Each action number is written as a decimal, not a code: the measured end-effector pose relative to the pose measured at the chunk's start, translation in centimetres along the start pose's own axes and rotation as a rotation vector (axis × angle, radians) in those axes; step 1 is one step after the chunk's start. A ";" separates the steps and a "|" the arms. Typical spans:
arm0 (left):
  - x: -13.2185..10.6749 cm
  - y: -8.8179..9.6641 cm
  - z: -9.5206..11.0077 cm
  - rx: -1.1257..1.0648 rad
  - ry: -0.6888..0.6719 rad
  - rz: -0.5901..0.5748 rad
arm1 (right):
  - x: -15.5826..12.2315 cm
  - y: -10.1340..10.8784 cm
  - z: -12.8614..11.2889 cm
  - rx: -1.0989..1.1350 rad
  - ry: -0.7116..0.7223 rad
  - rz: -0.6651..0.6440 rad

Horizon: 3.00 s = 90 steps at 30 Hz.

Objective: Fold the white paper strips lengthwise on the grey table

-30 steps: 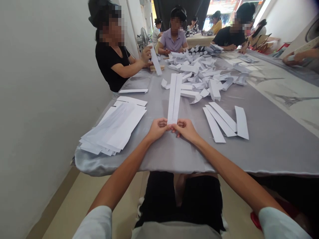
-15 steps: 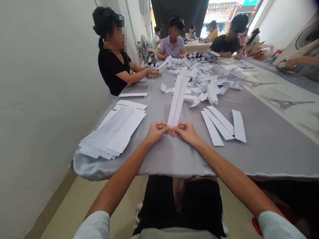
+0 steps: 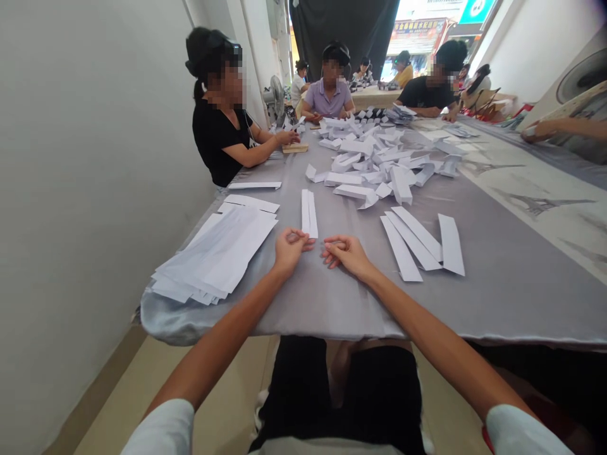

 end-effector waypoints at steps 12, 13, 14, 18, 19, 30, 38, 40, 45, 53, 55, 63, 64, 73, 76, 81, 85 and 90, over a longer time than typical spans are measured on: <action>3.4 -1.0 0.9 0.203 0.041 -0.275 | -0.1 -0.1 0.2 -0.004 -0.030 -0.031; 2.9 -1.1 1.1 0.260 -0.003 -0.297 | -0.1 -0.2 0.2 -0.007 -0.028 -0.037; 2.4 -1.1 1.4 0.329 -0.060 -0.318 | -0.1 -0.2 0.2 -0.009 -0.027 -0.043; 0.3 -0.7 3.6 0.820 -0.322 -0.354 | -0.1 -0.3 0.2 -0.013 -0.023 -0.049; 0.0 -0.3 4.1 0.987 -0.350 -0.332 | -0.1 -0.3 0.2 -0.016 -0.022 -0.046; 0.0 9.0 9.0 1.971 0.044 0.206 | 0.0 -0.2 0.5 -0.043 -0.006 -0.053; 1.4 13.2 10.0 1.844 0.355 0.128 | -0.2 -0.3 0.5 -0.073 -0.004 -0.061; 1.6 13.5 10.1 1.843 0.352 0.119 | -0.3 -0.4 0.5 -0.081 -0.001 -0.065; 2.0 14.4 10.1 1.840 0.411 0.059 | -0.3 -0.5 0.3 -0.084 0.007 -0.080; 2.7 15.9 10.7 1.676 0.408 0.061 | -0.2 -0.5 0.5 -0.084 0.013 -0.073; 3.2 16.5 11.0 1.654 0.388 0.046 | -0.2 -0.4 0.6 -0.093 0.012 -0.068; 3.3 16.8 12.4 1.660 0.353 0.100 | -0.1 -0.3 0.8 -0.107 0.018 -0.074; 2.9 16.1 12.5 1.673 0.351 0.108 | -0.1 -0.4 0.7 -0.108 0.019 -0.074; -1.9 7.1 10.6 1.839 0.113 0.146 | -0.4 -0.5 0.6 -0.156 0.026 -0.076; -2.2 6.8 9.7 1.847 0.125 0.146 | -0.3 -0.5 0.7 -0.168 0.031 -0.074; -1.6 8.9 10.0 1.802 0.215 0.149 | -0.4 -0.5 0.7 -0.177 0.038 -0.084; -0.8 10.6 11.0 1.869 0.223 0.140 | -0.5 -0.6 0.7 -0.183 0.047 -0.098; 0.4 12.8 11.1 1.834 0.305 0.084 | -0.4 -0.7 0.8 -0.180 0.030 -0.106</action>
Point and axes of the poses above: each hand's wrist, its own x-axis towards the middle knuckle, its own y-axis out of the back of the hand, z = x × y, the point moved 8 cm from there along x, towards the middle knuckle, and after that the axes turned 1 degree about -z, right-handed, at the moved point
